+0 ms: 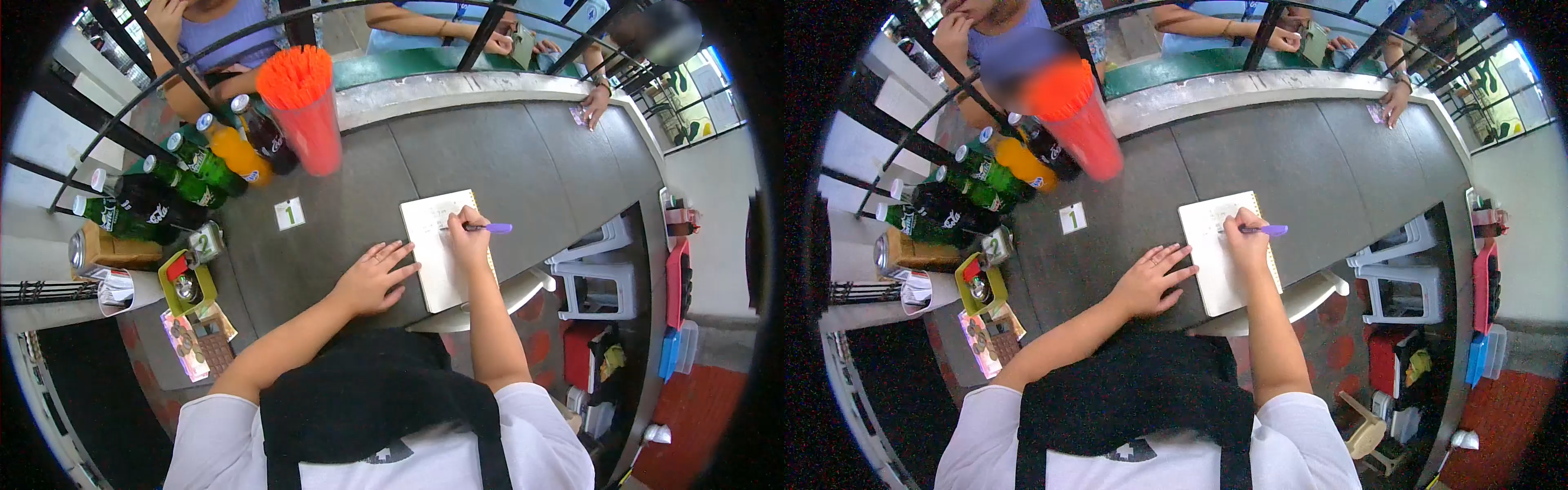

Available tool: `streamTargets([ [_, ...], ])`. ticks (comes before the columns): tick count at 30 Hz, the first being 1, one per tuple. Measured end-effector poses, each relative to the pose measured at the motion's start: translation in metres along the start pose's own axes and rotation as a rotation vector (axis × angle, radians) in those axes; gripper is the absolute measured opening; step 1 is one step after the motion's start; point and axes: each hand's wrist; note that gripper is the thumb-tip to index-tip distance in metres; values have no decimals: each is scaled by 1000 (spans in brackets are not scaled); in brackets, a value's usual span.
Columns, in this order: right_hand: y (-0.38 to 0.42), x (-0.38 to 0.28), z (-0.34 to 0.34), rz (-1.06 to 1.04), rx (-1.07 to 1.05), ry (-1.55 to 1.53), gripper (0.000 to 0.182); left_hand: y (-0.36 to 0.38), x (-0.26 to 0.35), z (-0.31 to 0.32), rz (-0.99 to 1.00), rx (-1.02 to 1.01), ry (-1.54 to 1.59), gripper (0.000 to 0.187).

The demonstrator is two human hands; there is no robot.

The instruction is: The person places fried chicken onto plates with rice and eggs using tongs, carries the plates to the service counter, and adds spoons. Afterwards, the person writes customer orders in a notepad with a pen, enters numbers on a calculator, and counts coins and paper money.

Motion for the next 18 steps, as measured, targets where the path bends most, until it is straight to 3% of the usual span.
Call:
streamTargets([
  [5, 0, 0, 3, -46, -55, 78, 29, -1, 0, 3, -14, 11, -5, 54],
  [12, 0, -4, -2, 78, 206, 5, 30, 2, 2, 2, -2, 18, 21, 53],
  [14, -5, -11, -12, 162, 267, -158, 27, 9, 1, 0, -7, 48, 26, 51],
  [15, -7, 12, -25, -20, 295, 44, 27, 10, 2, -3, 36, 70, 61, 50],
  [18, 13, -32, -2, 195, 267, -172, 26, 27, 1, 8, 58, 127, 33, 45],
])
Point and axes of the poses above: each hand's wrist, its own y-axis away from the middle knuckle, its own z-axis out of the palm, x = y × z, and after that the axes turned 2 degrees about -y, right-handed
